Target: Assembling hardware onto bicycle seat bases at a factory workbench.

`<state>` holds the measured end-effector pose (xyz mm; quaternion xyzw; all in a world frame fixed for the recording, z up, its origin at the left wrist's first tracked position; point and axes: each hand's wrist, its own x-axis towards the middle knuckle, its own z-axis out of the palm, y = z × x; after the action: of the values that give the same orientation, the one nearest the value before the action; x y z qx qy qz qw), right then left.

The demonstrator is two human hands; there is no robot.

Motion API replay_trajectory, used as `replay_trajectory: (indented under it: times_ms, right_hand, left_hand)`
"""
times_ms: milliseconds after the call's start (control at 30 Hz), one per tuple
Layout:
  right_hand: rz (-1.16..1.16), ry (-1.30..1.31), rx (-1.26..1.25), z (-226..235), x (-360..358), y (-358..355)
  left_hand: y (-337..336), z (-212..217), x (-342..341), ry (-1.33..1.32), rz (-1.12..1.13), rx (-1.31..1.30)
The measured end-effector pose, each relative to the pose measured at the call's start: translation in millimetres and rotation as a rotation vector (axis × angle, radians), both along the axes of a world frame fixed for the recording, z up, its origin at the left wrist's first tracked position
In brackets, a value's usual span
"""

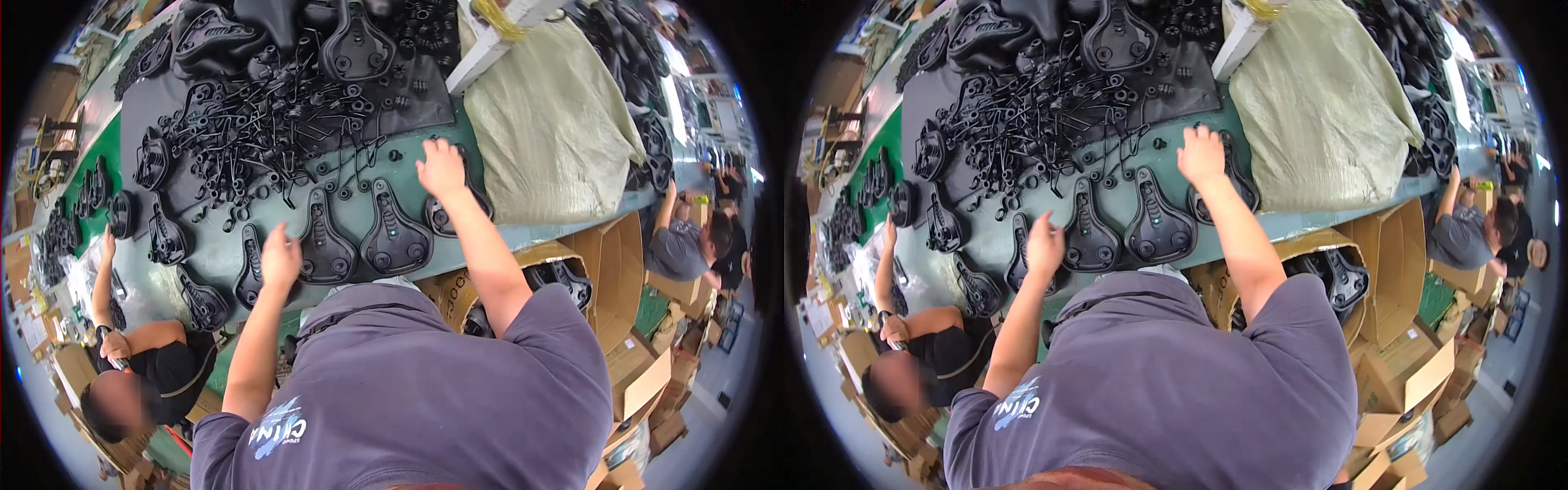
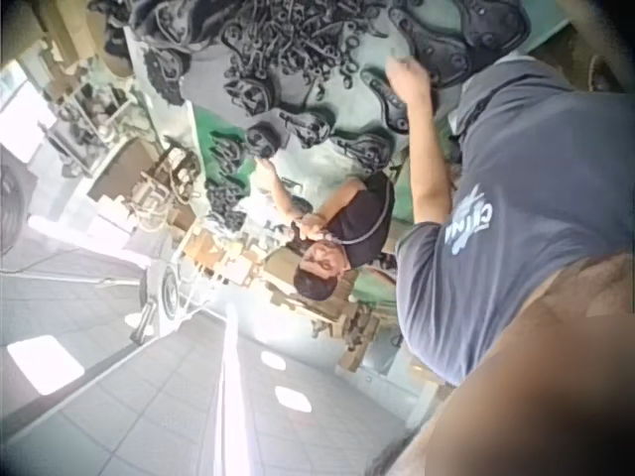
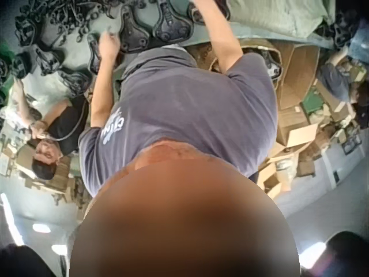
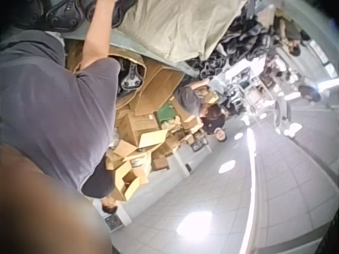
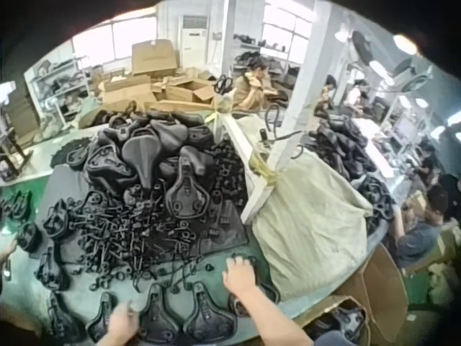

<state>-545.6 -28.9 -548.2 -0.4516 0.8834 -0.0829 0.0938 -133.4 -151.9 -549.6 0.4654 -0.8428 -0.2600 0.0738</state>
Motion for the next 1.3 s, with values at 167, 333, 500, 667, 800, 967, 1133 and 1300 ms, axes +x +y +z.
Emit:
replay_trajectory:
  times_ms: [167, 333, 500, 667, 800, 967, 1133, 1300]
  right_hand:
    - [0.164, -0.039, 0.374, -73, -91, -41]
    - [-0.043, -0.261, 0.129, -20, -89, -122]
    - [-0.046, -0.31, 0.187, -78, -107, -148]
    - [-0.049, -0.308, 0.032, -43, -51, -117]
    - [-0.055, -0.44, -0.083, 1, 8, -62]
    - [0.226, -0.743, -0.076, 28, 114, -37]
    - [0.291, -1.258, 0.112, 49, 235, -57]
    - [0.364, -1.447, 0.199, 44, 333, -84]
  left_hand:
    - [-28, 13, 87, -0.424, 0.096, -0.223]
    - [-33, -14, 177, -0.643, 0.504, 0.225]
    - [-41, -35, 179, -0.379, 0.694, 0.519]
    - [-40, -50, 202, -0.504, 0.507, 0.262]
    - [-50, -46, 195, -0.443, 0.409, 0.158]
    - [-59, -41, 197, -0.429, 0.312, 0.171]
    - [-58, -25, 193, -0.454, 0.219, 0.067]
    - [-49, 56, 158, 0.536, -0.079, 0.634]
